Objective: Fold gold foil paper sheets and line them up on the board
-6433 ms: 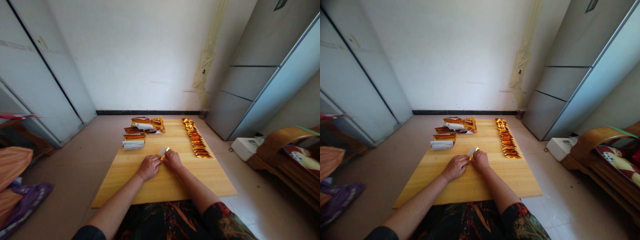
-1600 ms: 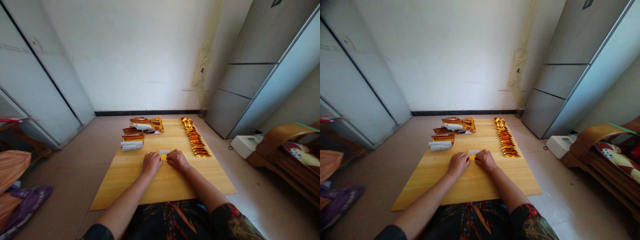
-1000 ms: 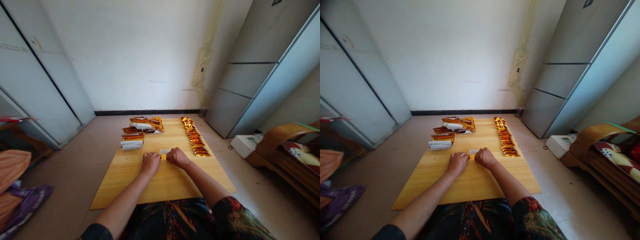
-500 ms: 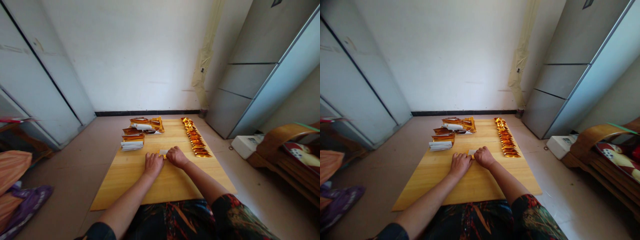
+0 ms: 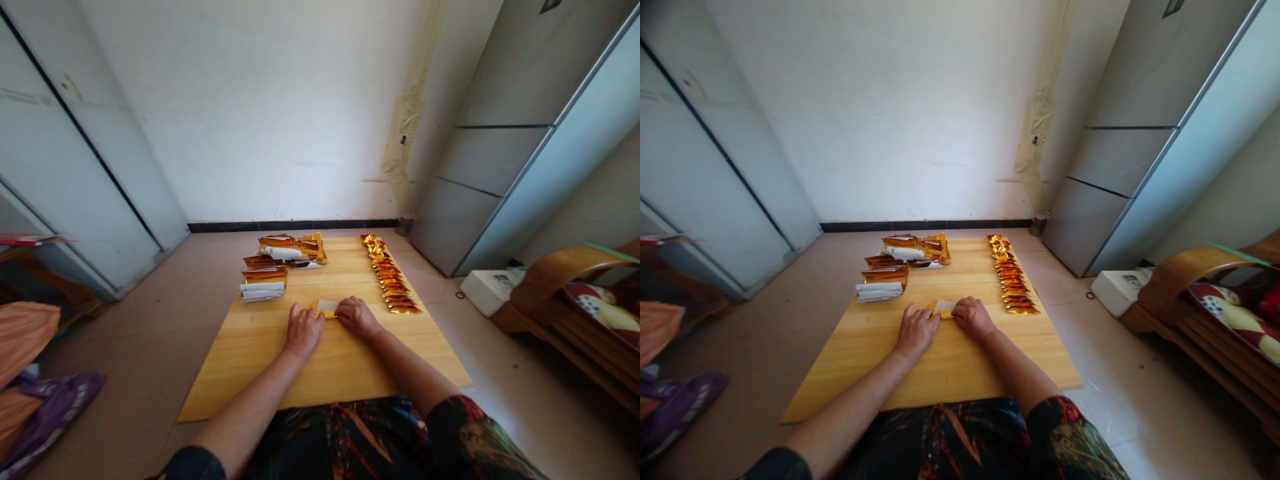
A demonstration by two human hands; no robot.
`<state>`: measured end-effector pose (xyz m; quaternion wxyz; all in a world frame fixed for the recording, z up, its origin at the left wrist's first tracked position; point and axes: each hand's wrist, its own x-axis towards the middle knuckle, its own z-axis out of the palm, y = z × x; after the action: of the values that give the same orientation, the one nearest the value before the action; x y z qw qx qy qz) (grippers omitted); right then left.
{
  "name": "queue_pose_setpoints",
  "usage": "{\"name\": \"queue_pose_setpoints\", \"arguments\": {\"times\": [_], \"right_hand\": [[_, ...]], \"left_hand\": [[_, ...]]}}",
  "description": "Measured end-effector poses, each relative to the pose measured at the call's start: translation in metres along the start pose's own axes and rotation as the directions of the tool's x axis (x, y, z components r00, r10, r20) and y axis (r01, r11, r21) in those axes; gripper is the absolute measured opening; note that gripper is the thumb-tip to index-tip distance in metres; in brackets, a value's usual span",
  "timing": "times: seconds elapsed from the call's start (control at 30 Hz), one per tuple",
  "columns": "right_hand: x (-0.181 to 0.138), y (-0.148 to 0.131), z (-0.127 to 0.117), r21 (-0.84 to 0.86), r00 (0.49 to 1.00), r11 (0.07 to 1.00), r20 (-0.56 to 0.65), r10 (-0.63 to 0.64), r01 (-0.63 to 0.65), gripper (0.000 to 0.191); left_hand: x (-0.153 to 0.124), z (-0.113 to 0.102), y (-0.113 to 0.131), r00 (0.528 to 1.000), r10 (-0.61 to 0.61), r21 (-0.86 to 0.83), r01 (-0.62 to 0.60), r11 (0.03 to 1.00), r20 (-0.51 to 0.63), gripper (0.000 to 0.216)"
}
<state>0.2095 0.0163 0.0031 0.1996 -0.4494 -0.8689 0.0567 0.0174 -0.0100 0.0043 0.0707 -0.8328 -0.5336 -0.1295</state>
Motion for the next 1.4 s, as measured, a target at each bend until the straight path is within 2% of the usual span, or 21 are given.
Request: {"name": "queue_pose_setpoints", "arguments": {"times": [0.17, 0.3, 0.43, 0.57, 0.8, 1.07, 1.27, 1.4], "right_hand": [[0.000, -0.008, 0.004, -0.001, 0.999, 0.999, -0.026, 0.045, -0.045, 0.014], [-0.002, -0.008, 0.006, 0.051, 0.996, 0.995, -0.042, 0.084, -0.081, 0.012], [0.000, -0.006, 0.005, 0.103, 0.993, 0.988, -0.002, 0.116, -0.115, 0.013], [0.006, -0.012, 0.003, 0.062, 0.976, 0.974, 0.027, 0.216, -0.218, 0.016], [0.015, -0.026, -0.001, -0.072, 0.933, 0.935, 0.079, 0.351, -0.346, 0.020], [0.020, -0.026, 0.000, -0.109, 0.918, 0.923, 0.113, 0.380, -0.369, 0.019], [0.023, -0.029, -0.002, -0.110, 0.898, 0.907, 0.134, 0.419, -0.407, 0.019], [0.024, -0.030, -0.003, -0.116, 0.887, 0.896, 0.137, 0.442, -0.428, 0.018]], "left_hand": [[-0.005, -0.002, -0.007, 1.000, 0.012, -0.019, -0.012, 1.000, -0.001, 0.026], [-0.006, -0.005, -0.003, 0.999, -0.007, -0.050, 0.006, 0.999, -0.034, 0.023], [-0.007, -0.004, 0.004, 0.996, -0.056, -0.023, 0.054, 0.998, -0.073, 0.021], [-0.009, 0.002, 0.007, 0.994, -0.055, 0.018, 0.057, 0.998, -0.089, 0.022], [-0.008, 0.001, 0.003, 0.998, -0.028, 0.014, 0.029, 0.999, -0.050, 0.024], [-0.012, -0.005, -0.006, 0.998, 0.063, -0.014, -0.063, 0.998, 0.024, 0.027], [-0.013, -0.003, -0.007, 0.998, 0.065, -0.038, -0.064, 0.997, 0.025, 0.027], [-0.014, -0.002, -0.007, 0.996, 0.079, -0.019, -0.078, 0.997, 0.036, 0.037]]}}
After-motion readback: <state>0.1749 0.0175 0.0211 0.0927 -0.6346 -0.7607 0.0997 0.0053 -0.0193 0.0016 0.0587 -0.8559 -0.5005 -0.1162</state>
